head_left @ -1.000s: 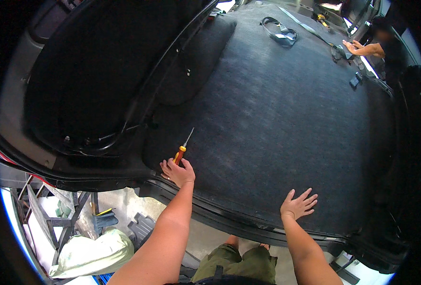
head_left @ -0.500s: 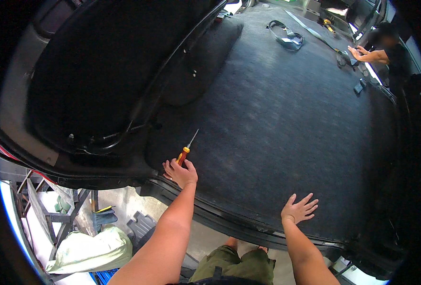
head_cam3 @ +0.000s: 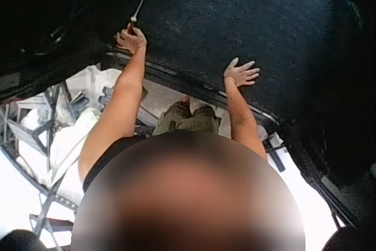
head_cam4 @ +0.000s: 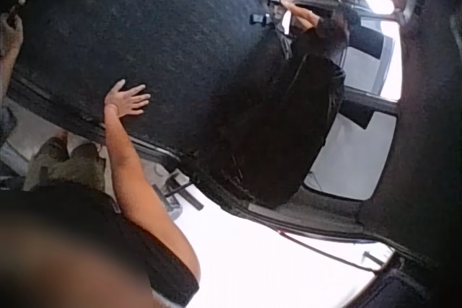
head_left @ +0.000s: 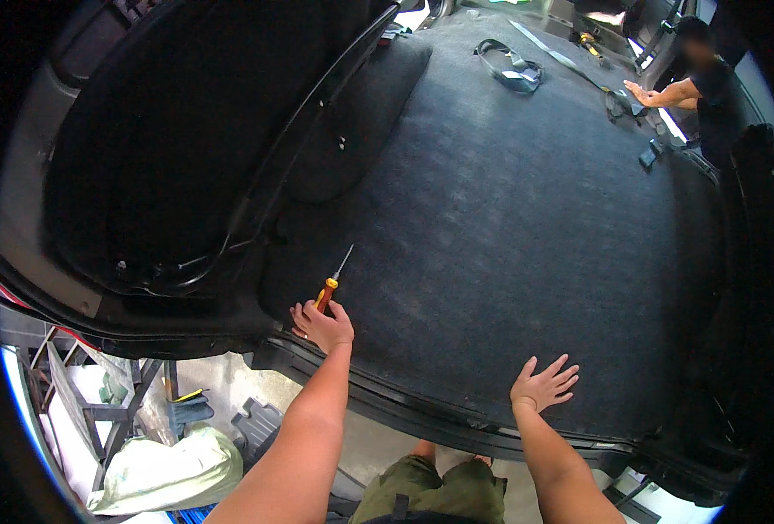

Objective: The person uses a screwdriver to pry and remove a plastic trim piece from the car's trunk area, then removes a car seat and places it on the floor. Finally, the person lifts the trunk carpet to expose the metal floor.

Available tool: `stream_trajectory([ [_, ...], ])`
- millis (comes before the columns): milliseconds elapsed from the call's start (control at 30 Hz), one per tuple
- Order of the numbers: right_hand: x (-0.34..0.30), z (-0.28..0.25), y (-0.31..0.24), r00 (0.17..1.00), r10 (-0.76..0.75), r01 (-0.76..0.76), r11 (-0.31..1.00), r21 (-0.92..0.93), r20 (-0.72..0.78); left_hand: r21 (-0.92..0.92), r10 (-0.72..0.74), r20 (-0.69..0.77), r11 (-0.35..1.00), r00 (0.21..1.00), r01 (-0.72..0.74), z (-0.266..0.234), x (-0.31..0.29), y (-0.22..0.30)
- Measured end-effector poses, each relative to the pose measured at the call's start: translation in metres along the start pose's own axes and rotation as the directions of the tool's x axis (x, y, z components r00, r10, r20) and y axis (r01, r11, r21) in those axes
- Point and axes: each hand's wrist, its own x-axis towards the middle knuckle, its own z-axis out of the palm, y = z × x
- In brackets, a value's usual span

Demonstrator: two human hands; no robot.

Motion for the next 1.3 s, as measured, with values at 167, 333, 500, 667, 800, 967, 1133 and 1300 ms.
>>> stream_trajectory([
  [167, 0.0004, 0.0009, 0.0012, 1.000, 0.004, -0.004, 0.999, 0.033, 0.013, -0.031, 0.002, 0.008, 1.000, 1.000, -0.002, 0.0050, 0.0004, -0.0047],
  [333, -0.0002, 0.0029, 0.0027, 1.000, -0.007, 0.007, 0.998, 0.060, -0.006, -0.045, 0.013, -0.033, 0.999, 0.999, -0.015, 0.0086, -0.0013, -0.0067],
  [500, -0.0011, 0.0010, 0.0038, 1.000, -0.013, 0.013, 0.997, 0.079, -0.002, -0.055, 0.014, -0.052, 0.998, 0.999, -0.017, 0.0076, -0.0020, -0.0066],
  [667, -0.0014, 0.0005, 0.0039, 1.000, -0.018, 0.019, 0.996, 0.085, -0.018, -0.041, 0.025, -0.035, 0.999, 0.999, -0.026, 0.0085, -0.0013, -0.0089],
  [800, -0.0015, 0.0006, 0.0045, 0.999, -0.023, 0.026, 0.996, 0.090, -0.030, -0.043, 0.032, -0.046, 0.998, 0.998, -0.034, 0.0093, -0.0012, -0.0095],
  [967, -0.0019, -0.0027, 0.0045, 1.000, -0.016, 0.017, 0.997, 0.081, -0.017, -0.036, 0.024, -0.031, 0.999, 0.999, -0.025, 0.0075, -0.0018, -0.0079],
  [1133, -0.0025, -0.0037, 0.0045, 1.000, -0.022, 0.024, 0.995, 0.092, -0.017, -0.008, 0.041, -0.055, 0.999, 0.998, -0.042, 0.0051, -0.0023, -0.0064],
  [1300, -0.0022, -0.0022, 0.0061, 0.999, -0.033, 0.035, 0.995, 0.092, -0.024, -0.026, 0.013, -0.001, 1.000, 1.000, -0.013, 0.0020, -0.0016, -0.0044],
])
